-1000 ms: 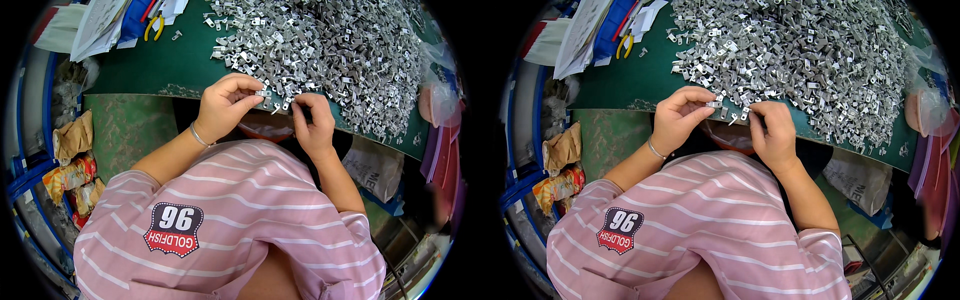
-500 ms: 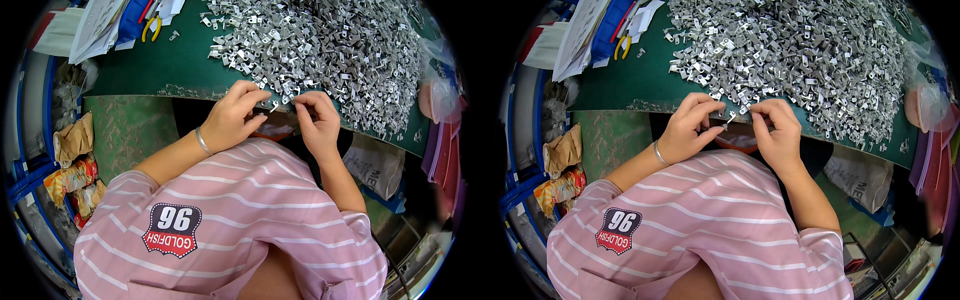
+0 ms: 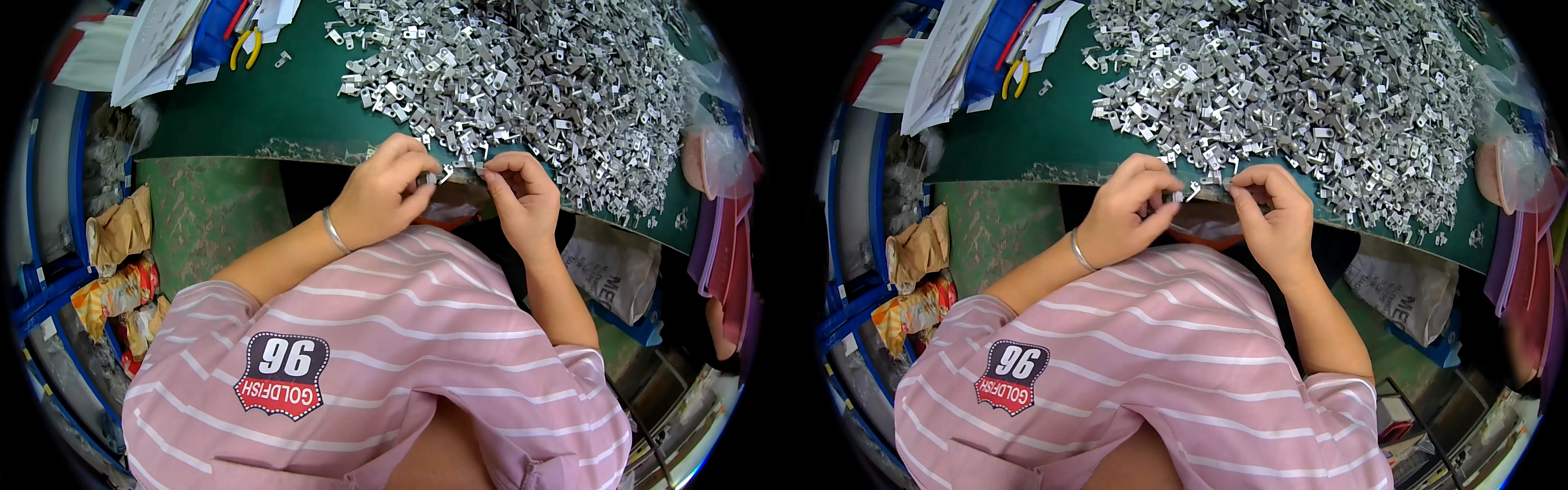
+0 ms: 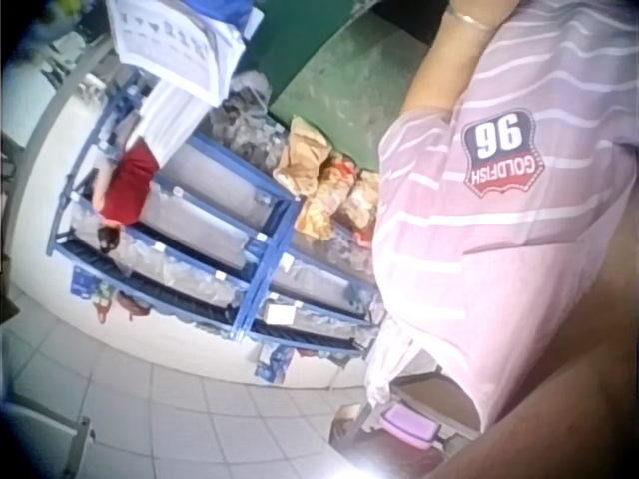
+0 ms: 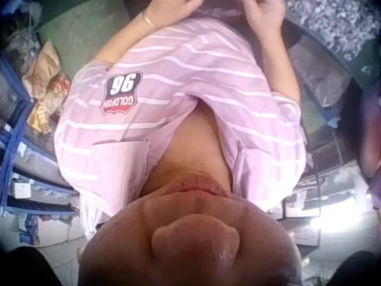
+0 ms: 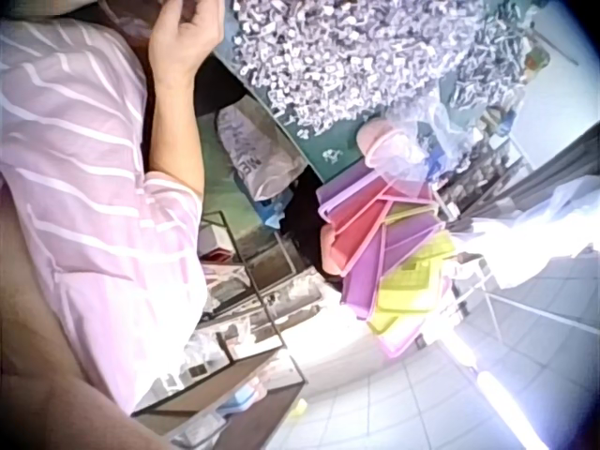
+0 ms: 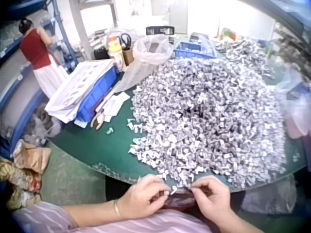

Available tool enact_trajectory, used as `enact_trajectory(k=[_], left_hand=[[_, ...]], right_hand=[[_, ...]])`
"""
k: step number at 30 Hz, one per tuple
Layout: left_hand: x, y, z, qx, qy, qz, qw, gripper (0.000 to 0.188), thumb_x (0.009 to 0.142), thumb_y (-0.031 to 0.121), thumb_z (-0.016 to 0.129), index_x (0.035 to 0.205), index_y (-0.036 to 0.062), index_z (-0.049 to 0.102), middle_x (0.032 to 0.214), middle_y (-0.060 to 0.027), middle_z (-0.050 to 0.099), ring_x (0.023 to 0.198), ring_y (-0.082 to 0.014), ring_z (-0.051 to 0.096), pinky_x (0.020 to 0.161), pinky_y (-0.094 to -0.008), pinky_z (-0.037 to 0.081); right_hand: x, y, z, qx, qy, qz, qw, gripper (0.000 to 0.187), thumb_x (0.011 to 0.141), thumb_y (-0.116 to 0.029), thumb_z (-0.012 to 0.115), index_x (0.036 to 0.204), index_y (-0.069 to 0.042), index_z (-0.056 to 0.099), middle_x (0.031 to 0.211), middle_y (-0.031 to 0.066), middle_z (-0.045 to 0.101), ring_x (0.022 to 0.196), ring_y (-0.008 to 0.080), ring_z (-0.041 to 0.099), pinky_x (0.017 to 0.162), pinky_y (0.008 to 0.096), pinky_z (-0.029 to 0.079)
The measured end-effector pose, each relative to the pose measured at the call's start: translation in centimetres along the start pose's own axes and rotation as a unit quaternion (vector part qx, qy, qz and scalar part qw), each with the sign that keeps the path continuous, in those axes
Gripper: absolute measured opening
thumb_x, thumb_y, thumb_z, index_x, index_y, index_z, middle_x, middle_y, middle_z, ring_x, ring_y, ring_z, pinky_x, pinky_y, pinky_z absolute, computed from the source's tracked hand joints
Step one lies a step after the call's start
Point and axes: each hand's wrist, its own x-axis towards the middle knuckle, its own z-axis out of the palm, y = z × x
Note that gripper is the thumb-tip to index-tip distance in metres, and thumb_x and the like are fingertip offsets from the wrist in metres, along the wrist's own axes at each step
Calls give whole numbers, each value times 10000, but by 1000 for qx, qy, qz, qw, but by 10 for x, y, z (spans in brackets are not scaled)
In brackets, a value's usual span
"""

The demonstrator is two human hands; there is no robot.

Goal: The person sits at a green workbench and repeatedly picks up small metal clips from a large pile. They manipulate each clip with both hands, then place it into a small container. The person briefly pauses to gather more clips from a plastic bag before resuming the repetitive assembly process.

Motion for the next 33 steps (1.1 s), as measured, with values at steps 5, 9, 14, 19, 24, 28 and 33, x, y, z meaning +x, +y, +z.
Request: enact_trajectory(k=[5,9,14,19,24,28,33], left_hand=[[9,0,15,151,-5,82,985,296,760,79,803,1028,50,680,975,-96,620,791,-266,651,672,-361,544],[6,-7,17,112,-19,110,987,239,764,45,788,970,50,667,965,-101,632,834,-290,656,702,-370,544],[-2,-10,4,54,-46,135,988,192,778,56,776,919,48,646,953,-108,613,830,-299,637,698,-378,535],[14,-6,-9,117,95,24,988,243,772,64,828,936,20,654,946,-110,601,754,-212,584,620,-309,487],[16,-20,-13,121,47,18,991,226,777,12,802,951,3,657,924,-95,604,712,-175,624,590,-268,492],[14,-17,-18,10,55,-38,998,202,792,-68,739,966,-3,661,959,-75,631,759,-129,653,651,-242,530],[11,-20,-18,-59,62,-56,995,199,797,-103,708,963,-3,662,995,-71,651,801,-119,666,706,-239,556]], right_hand=[[6,-22,6,-132,-47,-52,989,171,831,45,718,994,5,683,989,112,643,856,208,667,712,296,552],[3,-2,12,-220,-29,-219,950,234,765,37,745,984,-24,687,1010,131,638,868,336,624,758,407,520],[-6,-6,9,-181,-118,-260,941,242,738,63,725,960,-28,686,994,123,647,861,326,624,742,406,519],[12,-9,18,-193,-10,-284,939,256,755,61,720,995,-24,690,1005,127,654,873,335,624,745,407,515],[36,-8,29,-251,1,-310,917,260,771,30,755,1015,-31,693,1020,114,664,875,321,616,745,401,503],[32,-5,25,-223,20,-291,930,229,756,63,748,960,-26,693,975,117,673,861,314,628,745,385,511],[20,-18,21,-45,27,-156,986,202,764,125,701,905,-19,687,921,118,680,817,266,652,726,336,520]])
